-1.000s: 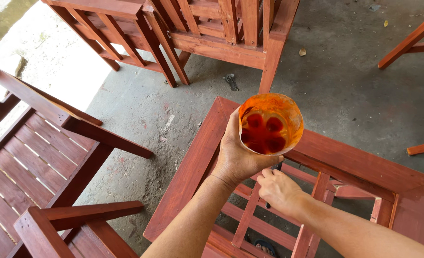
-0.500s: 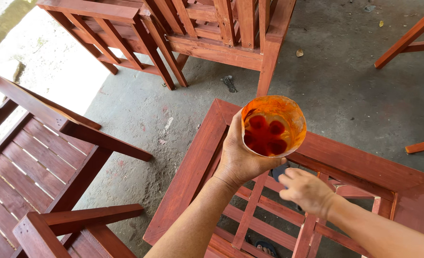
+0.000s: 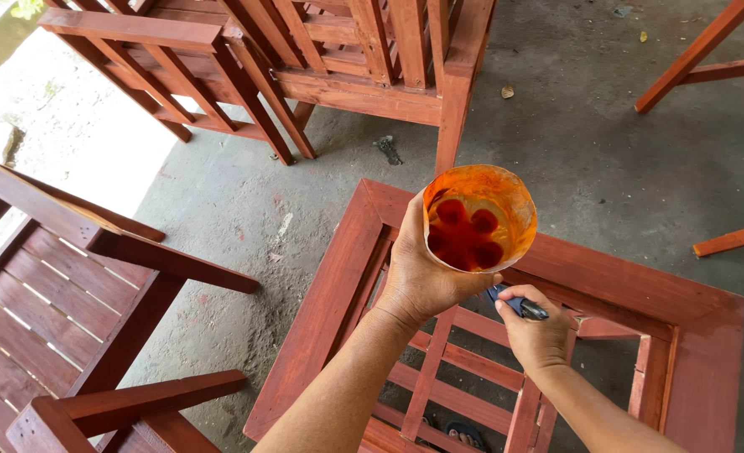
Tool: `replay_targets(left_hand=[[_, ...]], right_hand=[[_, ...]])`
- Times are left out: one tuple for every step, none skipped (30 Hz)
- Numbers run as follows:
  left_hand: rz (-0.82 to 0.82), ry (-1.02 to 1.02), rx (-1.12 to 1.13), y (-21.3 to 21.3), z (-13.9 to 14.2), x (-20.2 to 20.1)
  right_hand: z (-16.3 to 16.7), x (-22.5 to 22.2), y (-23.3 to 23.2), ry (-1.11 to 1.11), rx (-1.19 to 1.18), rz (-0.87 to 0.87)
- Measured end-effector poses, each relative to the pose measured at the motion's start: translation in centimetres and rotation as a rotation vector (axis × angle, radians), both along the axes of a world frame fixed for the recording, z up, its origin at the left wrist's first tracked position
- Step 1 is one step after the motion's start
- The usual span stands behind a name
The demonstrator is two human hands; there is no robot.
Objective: The person holds a bowl of reddish-orange wood stain in one hand and a brush in the other, brushing the stain onto the slats and frame of a wooden chair. They repeatedly dip the brush into the bowl and work the stain across the chair's lattice and edges.
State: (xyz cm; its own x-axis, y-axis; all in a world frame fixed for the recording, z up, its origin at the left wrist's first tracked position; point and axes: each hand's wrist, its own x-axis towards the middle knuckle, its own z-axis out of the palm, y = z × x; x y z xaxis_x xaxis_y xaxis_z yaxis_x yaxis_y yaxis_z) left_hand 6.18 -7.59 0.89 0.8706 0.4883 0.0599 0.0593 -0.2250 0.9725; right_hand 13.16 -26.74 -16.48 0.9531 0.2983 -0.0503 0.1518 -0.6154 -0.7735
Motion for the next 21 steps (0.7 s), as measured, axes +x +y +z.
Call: replay_targets(left_hand=[[-0.002,0.010,0.011,-0.2,0.0,0.1],[-0.004,0.016,0.024,-0.4,0.1,0.2],[-0.004,0.017,0.039,-0.5,0.2,0.4],[-0.003,-0.002,0.029,-0.7,0.3,0.5],[-0.002,-0.014,0.021,-0.8,0.4,0.4],[-0.001,-0.026,0.014,-0.9,0.5,0.3],[-0.003,-0.011,0.032,-0.8,0.5,0.4],[-0.005,0.005,0.046,-0.8,0.5,0.4],[-0.011,0.023,0.058,-0.7,0.5,0.4],[-0.015,0.022,0.042,-0.7,0.4,0.3],[-0.018,0.016,0.026,-0.6,0.3,0.2],[-0.019,0.011,0.013,-0.5,0.2,0.2],[-0.012,-0.021,0.021,-0.4,0.1,0.0],[-0.006,-0.053,0.029,-0.3,0.0,-0.1],[-0.002,-0.085,0.034,-0.4,0.0,-0.3],[0.002,-0.078,0.014,-0.4,-0.1,-0.6],[0.007,-0.078,-0.005,-0.4,0.0,-0.7],[0.013,-0.084,-0.020,-0.2,0.0,-0.7],[0.019,-0.047,-0.003,-0.2,0.2,-0.6],[0.025,-0.002,0.013,-0.1,0.3,-0.6],[0.033,0.047,0.030,0.0,0.4,-0.8]], right_hand=[[-0.1,0.0,0.0,0.019,0.032,0.006],[-0.2,-0.2,-0.1,0.032,0.065,0.012],[-0.3,-0.6,-0.3,0.082,0.053,-0.053],[-0.3,-1.0,-0.5,0.137,0.042,-0.116],[-0.4,-1.6,-0.7,0.200,0.032,-0.181],[-0.4,-2.1,-0.8,0.233,0.065,-0.209],[-0.5,-2.6,-0.7,0.264,0.099,-0.233],[-0.6,-3.0,-0.6,0.295,0.130,-0.258],[-0.8,-3.3,-0.2,0.246,0.143,-0.250],[-1.0,-3.5,0.2,0.196,0.155,-0.244],[-1.2,-3.5,0.6,0.142,0.168,-0.235],[-1.4,-3.4,1.1,0.191,0.192,-0.277],[-1.6,-3.2,1.3,0.244,0.216,-0.319],[-1.7,-3.0,1.6,0.299,0.241,-0.363],[-1.8,-2.7,1.6,0.306,0.242,-0.331],[-1.8,-2.6,1.6,0.311,0.239,-0.301],[-1.9,-2.5,1.5,0.309,0.238,-0.269],[-1.8,-2.4,1.3,0.363,0.246,-0.309],[-1.8,-2.5,1.2,0.423,0.255,-0.349],[-1.8,-2.7,1.1,0.491,0.260,-0.388],[-1.9,-2.9,1.1,0.492,0.294,-0.396]])
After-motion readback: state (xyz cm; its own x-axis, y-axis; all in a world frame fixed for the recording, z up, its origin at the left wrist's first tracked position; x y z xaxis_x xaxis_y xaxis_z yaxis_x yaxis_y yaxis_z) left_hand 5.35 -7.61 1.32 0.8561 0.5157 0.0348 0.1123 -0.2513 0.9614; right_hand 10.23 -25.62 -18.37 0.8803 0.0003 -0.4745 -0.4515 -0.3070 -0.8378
